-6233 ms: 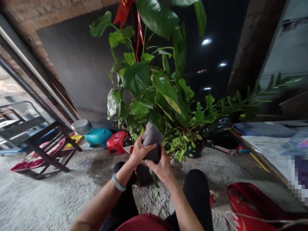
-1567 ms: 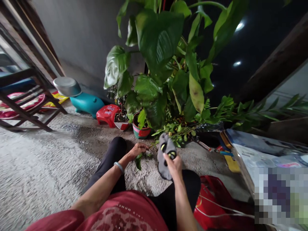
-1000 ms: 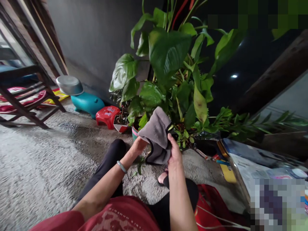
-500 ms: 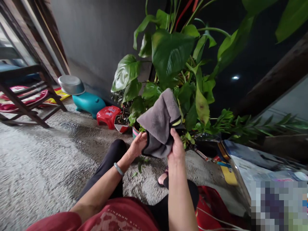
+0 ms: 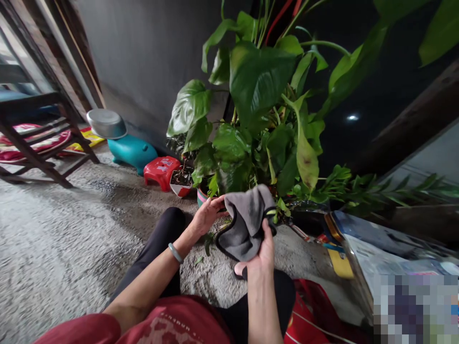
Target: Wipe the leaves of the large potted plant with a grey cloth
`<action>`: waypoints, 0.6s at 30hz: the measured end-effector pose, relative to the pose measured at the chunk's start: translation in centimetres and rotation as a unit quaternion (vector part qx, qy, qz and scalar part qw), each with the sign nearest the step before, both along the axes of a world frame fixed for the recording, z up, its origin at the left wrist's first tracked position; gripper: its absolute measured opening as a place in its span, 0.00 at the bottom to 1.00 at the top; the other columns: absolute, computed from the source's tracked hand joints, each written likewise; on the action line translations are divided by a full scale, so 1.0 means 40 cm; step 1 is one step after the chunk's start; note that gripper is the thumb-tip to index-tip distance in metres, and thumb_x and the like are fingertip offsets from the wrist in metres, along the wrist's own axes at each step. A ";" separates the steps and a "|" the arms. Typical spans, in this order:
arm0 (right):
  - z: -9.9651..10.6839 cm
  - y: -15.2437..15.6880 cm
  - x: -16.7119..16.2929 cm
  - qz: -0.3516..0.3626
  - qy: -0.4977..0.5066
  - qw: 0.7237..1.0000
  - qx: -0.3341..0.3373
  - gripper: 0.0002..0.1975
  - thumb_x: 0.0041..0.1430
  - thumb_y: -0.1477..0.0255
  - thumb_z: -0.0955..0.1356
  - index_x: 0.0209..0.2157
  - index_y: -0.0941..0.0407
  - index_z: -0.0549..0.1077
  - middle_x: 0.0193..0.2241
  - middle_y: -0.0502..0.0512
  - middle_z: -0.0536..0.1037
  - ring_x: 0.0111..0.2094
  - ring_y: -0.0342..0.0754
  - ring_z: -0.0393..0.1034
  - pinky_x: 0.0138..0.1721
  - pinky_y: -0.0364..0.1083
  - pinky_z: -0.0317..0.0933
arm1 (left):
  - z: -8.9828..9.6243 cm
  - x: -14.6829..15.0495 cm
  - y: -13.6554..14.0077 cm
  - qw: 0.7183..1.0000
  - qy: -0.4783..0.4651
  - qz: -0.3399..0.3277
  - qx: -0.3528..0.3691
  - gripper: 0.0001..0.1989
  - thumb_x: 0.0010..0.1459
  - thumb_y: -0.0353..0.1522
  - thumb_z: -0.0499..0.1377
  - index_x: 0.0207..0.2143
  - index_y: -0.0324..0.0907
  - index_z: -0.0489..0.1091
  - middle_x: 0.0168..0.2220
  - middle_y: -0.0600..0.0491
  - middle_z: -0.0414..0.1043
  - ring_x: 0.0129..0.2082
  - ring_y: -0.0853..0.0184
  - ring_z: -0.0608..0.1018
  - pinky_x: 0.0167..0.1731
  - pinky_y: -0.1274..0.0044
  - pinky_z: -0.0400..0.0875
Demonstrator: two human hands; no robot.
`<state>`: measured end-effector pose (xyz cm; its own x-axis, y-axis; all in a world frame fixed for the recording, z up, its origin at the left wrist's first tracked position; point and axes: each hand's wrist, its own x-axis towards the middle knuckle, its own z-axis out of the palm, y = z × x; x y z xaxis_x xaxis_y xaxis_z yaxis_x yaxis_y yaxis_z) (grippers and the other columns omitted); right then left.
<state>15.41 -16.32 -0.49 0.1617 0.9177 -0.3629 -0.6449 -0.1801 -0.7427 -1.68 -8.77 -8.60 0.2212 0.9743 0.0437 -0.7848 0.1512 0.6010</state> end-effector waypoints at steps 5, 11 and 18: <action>0.149 0.149 -0.087 -0.021 0.062 0.992 0.104 0.18 0.54 0.60 0.76 0.45 0.53 0.82 0.38 0.52 0.88 0.48 0.53 0.81 0.59 0.57 0.71 | 0.025 -0.007 -0.009 0.999 -0.013 -0.001 -0.033 0.25 0.62 0.49 0.62 0.49 0.40 0.81 0.52 0.43 0.81 0.60 0.50 0.74 0.61 0.62 0.64; -0.034 0.065 -0.068 0.006 0.017 0.996 -0.089 0.17 0.55 0.55 0.74 0.37 0.53 0.84 0.34 0.54 0.88 0.41 0.54 0.84 0.51 0.55 0.76 | 0.021 -0.020 -0.004 0.999 0.013 0.008 -0.034 0.27 0.63 0.52 0.59 0.49 0.41 0.82 0.52 0.43 0.80 0.59 0.49 0.74 0.60 0.61 0.65; -0.015 -0.038 0.019 -0.011 0.016 0.999 -0.047 0.15 0.49 0.56 0.78 0.36 0.50 0.85 0.35 0.54 0.88 0.42 0.58 0.84 0.53 0.58 0.75 | -0.001 -0.006 0.005 1.000 0.011 0.005 -0.027 0.27 0.62 0.51 0.60 0.52 0.42 0.81 0.60 0.43 0.76 0.62 0.48 0.70 0.58 0.60 0.68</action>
